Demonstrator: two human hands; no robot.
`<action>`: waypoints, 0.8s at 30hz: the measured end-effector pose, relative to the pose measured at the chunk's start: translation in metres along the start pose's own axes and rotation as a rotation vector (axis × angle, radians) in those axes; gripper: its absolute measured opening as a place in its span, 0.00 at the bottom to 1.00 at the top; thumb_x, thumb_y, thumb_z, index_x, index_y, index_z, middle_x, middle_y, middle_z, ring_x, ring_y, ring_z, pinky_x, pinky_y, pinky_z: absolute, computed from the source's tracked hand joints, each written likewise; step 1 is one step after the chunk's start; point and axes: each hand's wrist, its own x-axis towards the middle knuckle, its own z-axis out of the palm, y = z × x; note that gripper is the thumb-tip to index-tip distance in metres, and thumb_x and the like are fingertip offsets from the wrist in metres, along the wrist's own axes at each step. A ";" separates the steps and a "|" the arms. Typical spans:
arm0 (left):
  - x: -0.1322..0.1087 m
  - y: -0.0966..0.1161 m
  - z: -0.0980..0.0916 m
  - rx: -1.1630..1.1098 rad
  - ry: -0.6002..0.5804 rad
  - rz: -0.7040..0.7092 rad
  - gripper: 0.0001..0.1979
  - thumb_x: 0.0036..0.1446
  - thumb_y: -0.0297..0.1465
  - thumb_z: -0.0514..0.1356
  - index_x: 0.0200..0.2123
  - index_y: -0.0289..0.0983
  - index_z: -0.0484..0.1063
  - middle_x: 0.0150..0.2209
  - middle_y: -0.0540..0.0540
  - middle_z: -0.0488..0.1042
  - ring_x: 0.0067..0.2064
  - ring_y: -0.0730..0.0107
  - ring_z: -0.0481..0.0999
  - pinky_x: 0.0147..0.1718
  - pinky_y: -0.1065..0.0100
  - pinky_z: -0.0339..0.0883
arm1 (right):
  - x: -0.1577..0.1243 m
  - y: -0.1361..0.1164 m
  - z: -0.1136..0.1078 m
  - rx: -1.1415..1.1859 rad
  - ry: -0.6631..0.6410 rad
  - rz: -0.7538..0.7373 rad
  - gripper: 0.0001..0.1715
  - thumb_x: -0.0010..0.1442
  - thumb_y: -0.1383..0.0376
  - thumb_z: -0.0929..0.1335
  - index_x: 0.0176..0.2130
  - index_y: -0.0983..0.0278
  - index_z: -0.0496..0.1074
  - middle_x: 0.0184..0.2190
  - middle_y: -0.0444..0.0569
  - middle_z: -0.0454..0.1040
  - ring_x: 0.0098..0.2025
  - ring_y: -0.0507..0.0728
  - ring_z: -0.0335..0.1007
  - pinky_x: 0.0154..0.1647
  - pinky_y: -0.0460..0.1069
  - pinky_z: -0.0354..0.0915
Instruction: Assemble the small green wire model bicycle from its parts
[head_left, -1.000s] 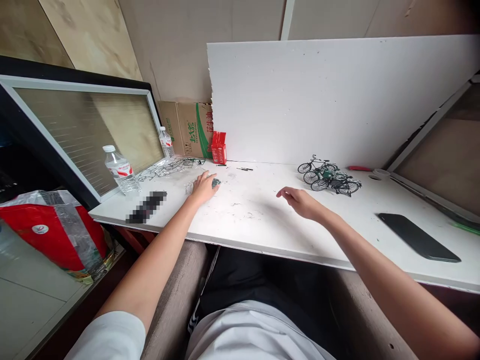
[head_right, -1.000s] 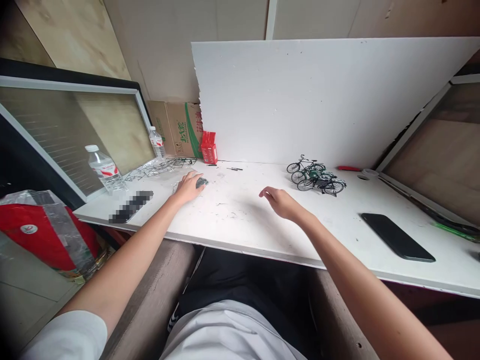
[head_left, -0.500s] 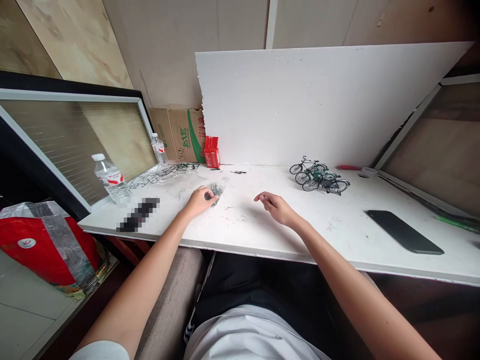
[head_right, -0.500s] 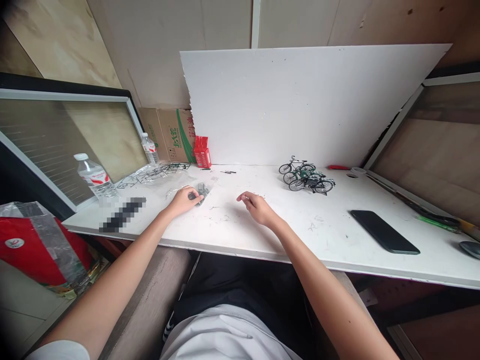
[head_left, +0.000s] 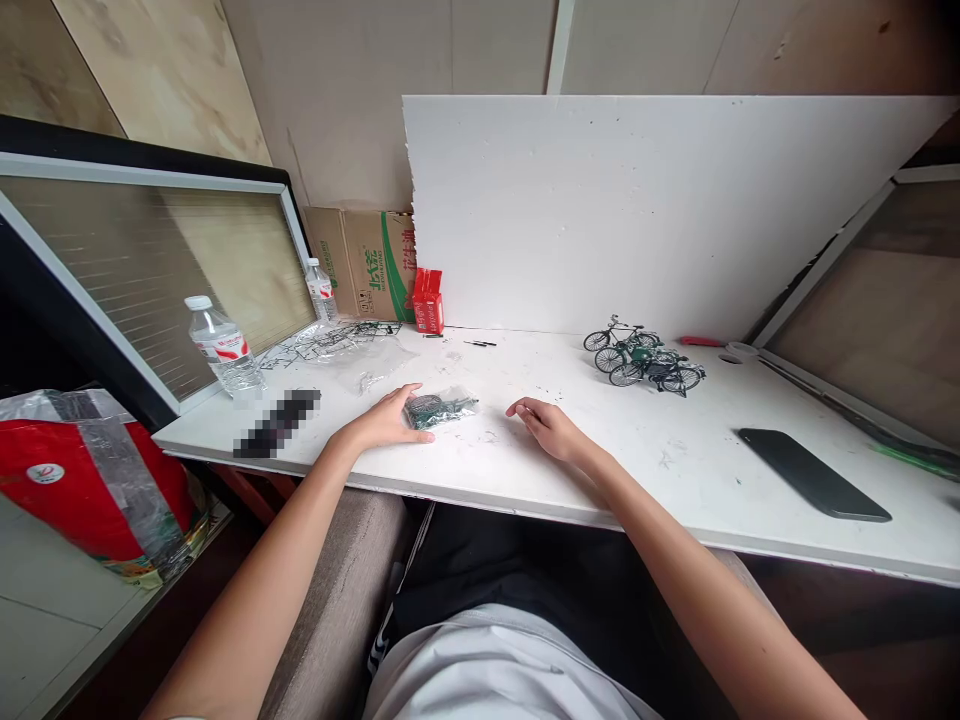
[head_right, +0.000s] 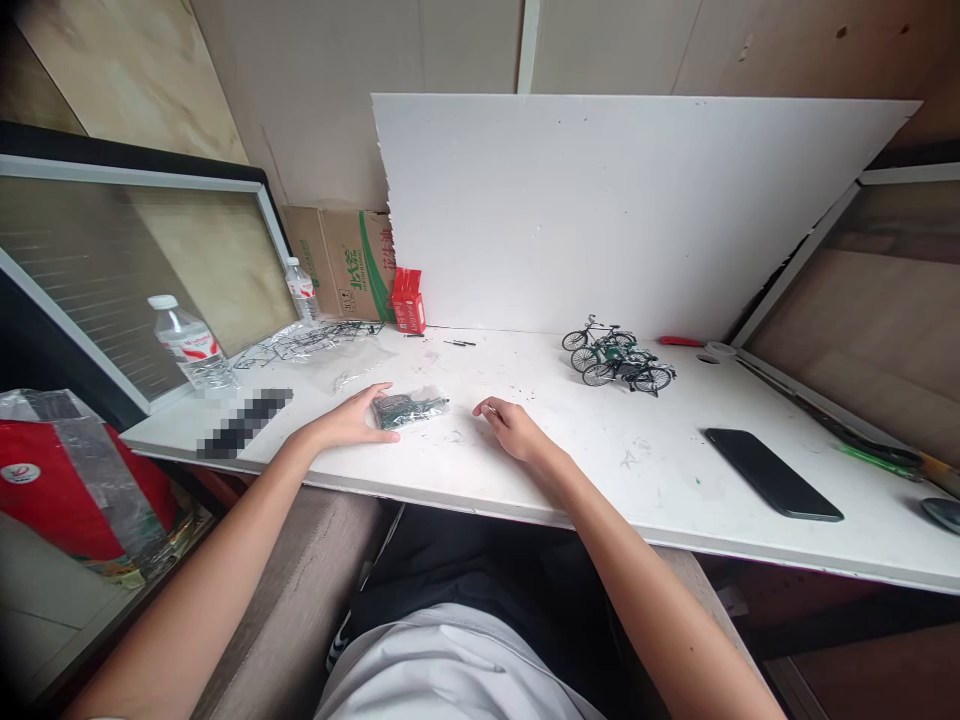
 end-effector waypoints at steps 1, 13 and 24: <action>0.001 0.000 -0.001 0.002 0.009 0.008 0.58 0.44 0.53 0.76 0.74 0.40 0.60 0.72 0.33 0.67 0.72 0.40 0.68 0.69 0.49 0.64 | 0.000 0.001 0.001 -0.001 -0.001 0.000 0.21 0.75 0.59 0.59 0.51 0.61 0.79 0.49 0.54 0.82 0.47 0.61 0.77 0.52 0.53 0.69; 0.024 0.006 0.009 -0.043 0.221 0.144 0.46 0.55 0.45 0.72 0.72 0.44 0.58 0.63 0.35 0.74 0.57 0.52 0.79 0.60 0.50 0.71 | -0.002 -0.004 0.012 -0.003 0.026 0.049 0.20 0.76 0.60 0.59 0.49 0.61 0.78 0.51 0.54 0.83 0.50 0.62 0.78 0.55 0.54 0.68; 0.076 0.044 0.001 -0.058 0.240 0.321 0.19 0.57 0.49 0.72 0.43 0.41 0.82 0.52 0.40 0.81 0.53 0.52 0.80 0.53 0.57 0.74 | -0.006 -0.007 0.016 -0.065 0.038 0.063 0.17 0.76 0.64 0.61 0.50 0.60 0.78 0.51 0.53 0.84 0.49 0.62 0.79 0.52 0.52 0.68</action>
